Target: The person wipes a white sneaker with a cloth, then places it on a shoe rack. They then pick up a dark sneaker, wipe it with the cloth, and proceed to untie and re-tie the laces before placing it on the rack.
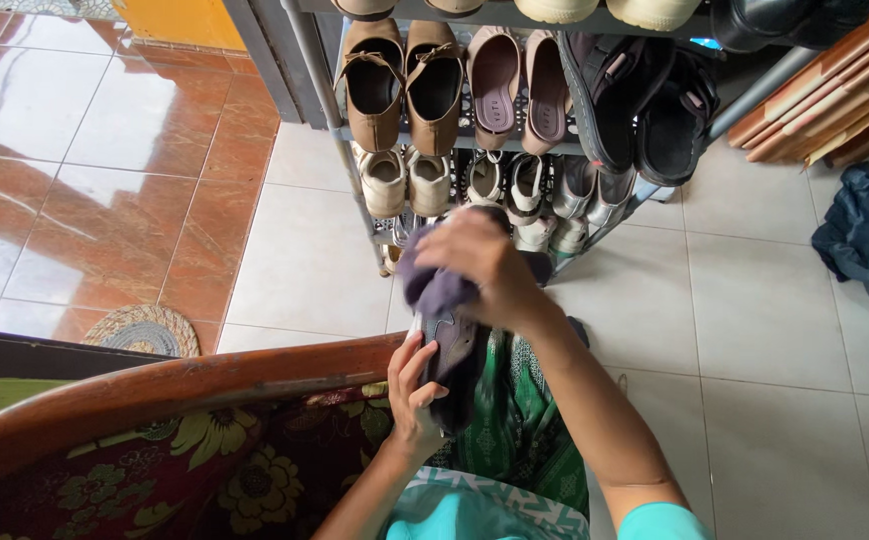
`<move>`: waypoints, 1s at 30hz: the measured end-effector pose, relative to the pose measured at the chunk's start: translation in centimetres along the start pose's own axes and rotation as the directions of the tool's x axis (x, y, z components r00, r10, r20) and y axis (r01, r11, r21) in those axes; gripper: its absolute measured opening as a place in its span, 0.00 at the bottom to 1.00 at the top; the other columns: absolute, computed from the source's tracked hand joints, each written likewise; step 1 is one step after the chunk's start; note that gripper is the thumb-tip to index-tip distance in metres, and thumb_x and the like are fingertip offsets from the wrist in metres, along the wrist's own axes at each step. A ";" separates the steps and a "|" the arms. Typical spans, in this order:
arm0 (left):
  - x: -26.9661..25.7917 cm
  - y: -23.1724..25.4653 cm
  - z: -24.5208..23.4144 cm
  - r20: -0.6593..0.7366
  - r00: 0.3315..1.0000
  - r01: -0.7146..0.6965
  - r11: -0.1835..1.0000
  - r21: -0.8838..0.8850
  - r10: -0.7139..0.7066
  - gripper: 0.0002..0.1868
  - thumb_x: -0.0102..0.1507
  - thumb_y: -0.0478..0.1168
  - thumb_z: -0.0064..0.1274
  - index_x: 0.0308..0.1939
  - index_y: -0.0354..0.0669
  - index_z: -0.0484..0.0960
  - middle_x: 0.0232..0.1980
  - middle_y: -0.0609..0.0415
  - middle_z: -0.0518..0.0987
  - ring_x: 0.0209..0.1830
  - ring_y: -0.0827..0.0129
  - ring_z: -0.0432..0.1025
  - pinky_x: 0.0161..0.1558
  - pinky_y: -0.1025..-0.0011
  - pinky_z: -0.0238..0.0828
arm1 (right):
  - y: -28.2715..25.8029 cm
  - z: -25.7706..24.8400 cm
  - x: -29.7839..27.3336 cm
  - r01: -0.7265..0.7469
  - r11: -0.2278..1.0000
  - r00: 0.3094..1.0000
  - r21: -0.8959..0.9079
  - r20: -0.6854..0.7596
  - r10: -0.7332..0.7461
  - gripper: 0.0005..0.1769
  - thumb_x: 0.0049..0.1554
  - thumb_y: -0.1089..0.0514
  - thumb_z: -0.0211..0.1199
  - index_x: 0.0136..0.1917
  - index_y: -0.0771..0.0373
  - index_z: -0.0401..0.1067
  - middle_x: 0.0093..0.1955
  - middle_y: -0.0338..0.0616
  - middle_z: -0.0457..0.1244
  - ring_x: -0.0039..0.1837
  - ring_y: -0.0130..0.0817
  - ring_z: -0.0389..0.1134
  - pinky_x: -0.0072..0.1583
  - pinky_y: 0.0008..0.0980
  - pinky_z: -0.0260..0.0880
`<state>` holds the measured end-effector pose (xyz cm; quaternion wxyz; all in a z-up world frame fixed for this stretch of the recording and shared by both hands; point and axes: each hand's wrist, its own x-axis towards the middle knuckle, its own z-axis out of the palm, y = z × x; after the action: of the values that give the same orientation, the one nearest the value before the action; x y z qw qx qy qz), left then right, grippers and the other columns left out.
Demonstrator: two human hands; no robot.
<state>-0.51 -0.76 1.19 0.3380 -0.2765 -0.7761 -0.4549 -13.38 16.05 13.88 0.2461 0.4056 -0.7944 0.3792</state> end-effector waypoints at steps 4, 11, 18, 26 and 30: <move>-0.2 -0.1 0.0 0.010 1.000 -0.013 1.000 -0.007 0.013 0.28 0.50 0.31 0.64 0.45 0.44 0.61 0.66 0.38 0.71 0.71 0.36 0.65 0.68 0.40 0.67 | 0.4 -0.9 -0.3 -0.326 0.945 0.895 -0.029 -0.330 0.299 0.16 0.54 0.67 0.65 0.56 0.58 0.74 0.62 0.42 0.69 0.69 0.39 0.69 0.75 0.42 0.68; 0.3 0.2 -0.1 0.009 1.000 0.005 1.000 0.003 -0.005 0.30 0.48 0.34 0.66 0.44 0.43 0.61 0.65 0.35 0.70 0.69 0.34 0.64 0.65 0.39 0.64 | -0.4 -0.2 -0.7 -0.052 0.999 0.997 -0.015 0.056 0.053 0.17 0.49 0.57 0.79 0.50 0.56 0.76 0.57 0.38 0.70 0.64 0.37 0.69 0.71 0.46 0.64; 1.4 0.5 -0.6 0.038 0.999 0.000 1.000 -0.021 0.001 0.33 0.49 0.36 0.69 0.48 0.44 0.60 0.66 0.36 0.69 0.72 0.35 0.62 0.68 0.40 0.65 | -1.2 -0.1 0.1 -0.282 0.925 0.953 -0.255 -0.186 0.239 0.22 0.49 0.61 0.74 0.56 0.60 0.73 0.59 0.43 0.68 0.66 0.42 0.67 0.69 0.42 0.66; 2.0 0.8 -1.0 0.091 0.996 0.028 0.999 -0.039 -0.025 0.36 0.48 0.33 0.70 0.50 0.44 0.59 0.68 0.36 0.68 0.72 0.33 0.63 0.66 0.42 0.65 | -1.6 -0.4 -0.7 -0.355 0.900 0.926 -0.254 -0.230 0.301 0.23 0.49 0.59 0.76 0.57 0.57 0.74 0.57 0.41 0.69 0.63 0.39 0.66 0.70 0.44 0.56; 2.1 1.0 -1.0 0.089 0.996 0.026 0.999 -0.047 -0.022 0.38 0.45 0.33 0.71 0.49 0.45 0.60 0.67 0.36 0.69 0.71 0.33 0.64 0.66 0.40 0.65 | -2.5 -0.6 -0.8 -0.348 0.911 0.937 -0.222 -0.126 0.327 0.23 0.43 0.62 0.71 0.54 0.58 0.75 0.53 0.42 0.68 0.61 0.41 0.66 0.66 0.42 0.57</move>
<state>-0.77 -0.94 3.74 0.2910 -0.2952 -0.7823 -0.4650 -10.87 15.96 14.71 0.2585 0.2127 -0.8811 0.3340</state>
